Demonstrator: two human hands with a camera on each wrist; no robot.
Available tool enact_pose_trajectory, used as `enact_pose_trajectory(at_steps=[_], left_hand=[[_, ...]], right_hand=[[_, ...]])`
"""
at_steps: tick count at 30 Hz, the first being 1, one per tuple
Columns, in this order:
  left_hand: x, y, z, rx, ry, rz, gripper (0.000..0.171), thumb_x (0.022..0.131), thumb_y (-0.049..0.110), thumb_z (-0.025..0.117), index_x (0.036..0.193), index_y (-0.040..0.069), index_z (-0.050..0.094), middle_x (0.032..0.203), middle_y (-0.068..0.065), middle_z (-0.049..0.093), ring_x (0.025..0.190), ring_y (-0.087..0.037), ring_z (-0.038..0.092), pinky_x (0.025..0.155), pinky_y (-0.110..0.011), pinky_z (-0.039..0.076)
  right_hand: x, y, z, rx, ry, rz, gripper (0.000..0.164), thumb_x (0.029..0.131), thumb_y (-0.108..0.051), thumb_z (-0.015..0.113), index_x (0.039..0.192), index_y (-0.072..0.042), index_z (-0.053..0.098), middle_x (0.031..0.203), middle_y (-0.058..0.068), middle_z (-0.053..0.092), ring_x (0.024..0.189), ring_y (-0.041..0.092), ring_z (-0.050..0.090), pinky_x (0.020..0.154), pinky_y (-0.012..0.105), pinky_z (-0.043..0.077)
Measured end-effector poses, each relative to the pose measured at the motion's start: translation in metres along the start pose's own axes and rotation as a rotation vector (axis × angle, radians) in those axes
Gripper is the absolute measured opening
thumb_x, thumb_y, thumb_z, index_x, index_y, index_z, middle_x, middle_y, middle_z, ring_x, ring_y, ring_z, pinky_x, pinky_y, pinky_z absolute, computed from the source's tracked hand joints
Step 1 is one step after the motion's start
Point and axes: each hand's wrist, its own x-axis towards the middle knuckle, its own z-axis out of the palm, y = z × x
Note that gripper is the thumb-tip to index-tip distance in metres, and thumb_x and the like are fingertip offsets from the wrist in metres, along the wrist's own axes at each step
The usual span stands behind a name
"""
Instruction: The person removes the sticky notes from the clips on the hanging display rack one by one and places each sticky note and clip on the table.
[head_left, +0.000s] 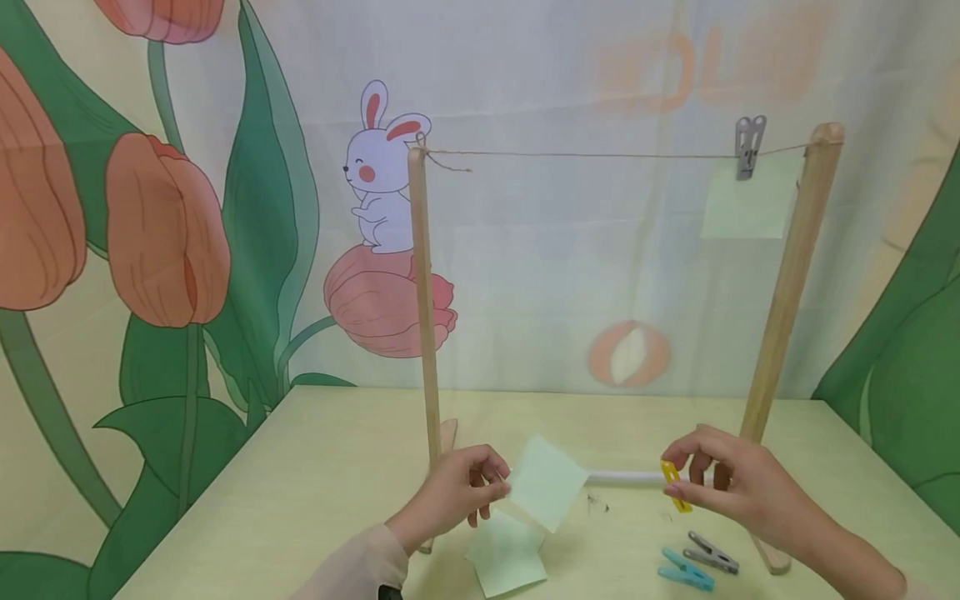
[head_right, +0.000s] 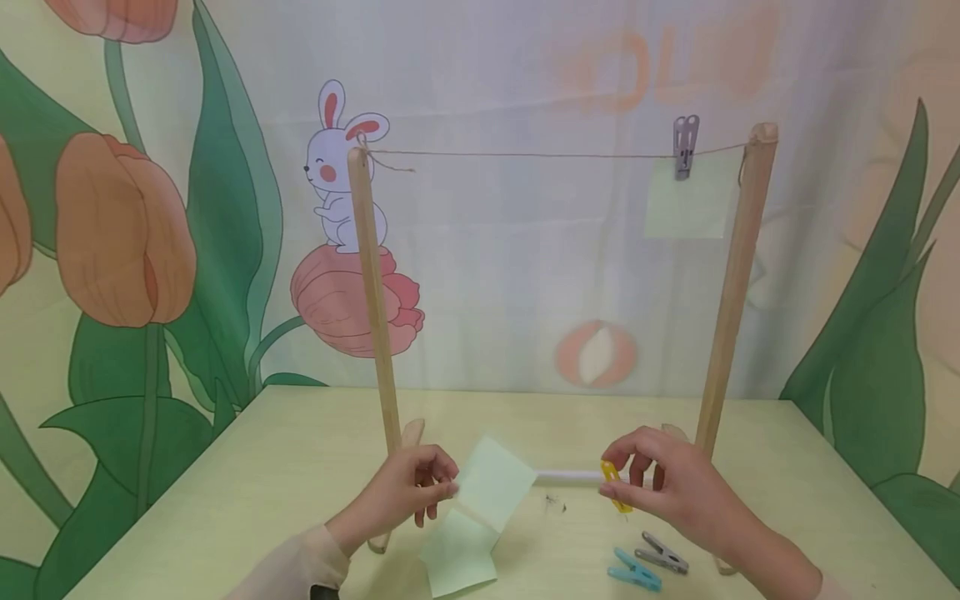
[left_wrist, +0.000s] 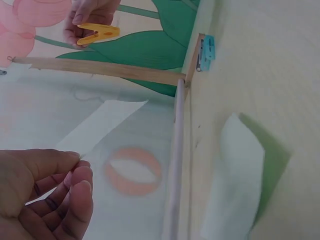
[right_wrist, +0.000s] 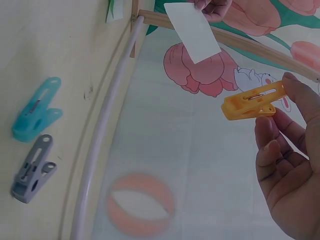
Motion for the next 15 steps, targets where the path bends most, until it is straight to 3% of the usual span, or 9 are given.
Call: enact_pose_trajectory(at_steps=[8, 15], left_hand=[[-0.016, -0.024, -0.001, -0.106, -0.103, -0.068, 0.012, 0.088, 0.002, 0.065, 0.097, -0.004, 0.060, 0.073, -0.003, 0.058, 0.051, -0.010, 0.055, 0.040, -0.018, 0.046], [-0.029, -0.038, 0.001, -0.095, -0.143, -0.123, 0.011, 0.087, 0.003, 0.067, 0.095, -0.002, 0.061, 0.070, -0.004, 0.060, 0.048, -0.010, 0.053, 0.040, -0.018, 0.045]], right_hand=[[-0.020, 0.016, 0.020, 0.018, -0.064, -0.047, 0.024, 0.079, -0.012, 0.076, 0.096, -0.021, 0.062, 0.084, -0.009, 0.062, 0.065, -0.003, 0.052, 0.047, 0.017, 0.043], [-0.038, 0.034, 0.033, 0.070, -0.235, -0.024, 0.020, 0.083, -0.017, 0.074, 0.098, -0.017, 0.060, 0.084, -0.012, 0.061, 0.069, -0.008, 0.049, 0.051, 0.017, 0.044]])
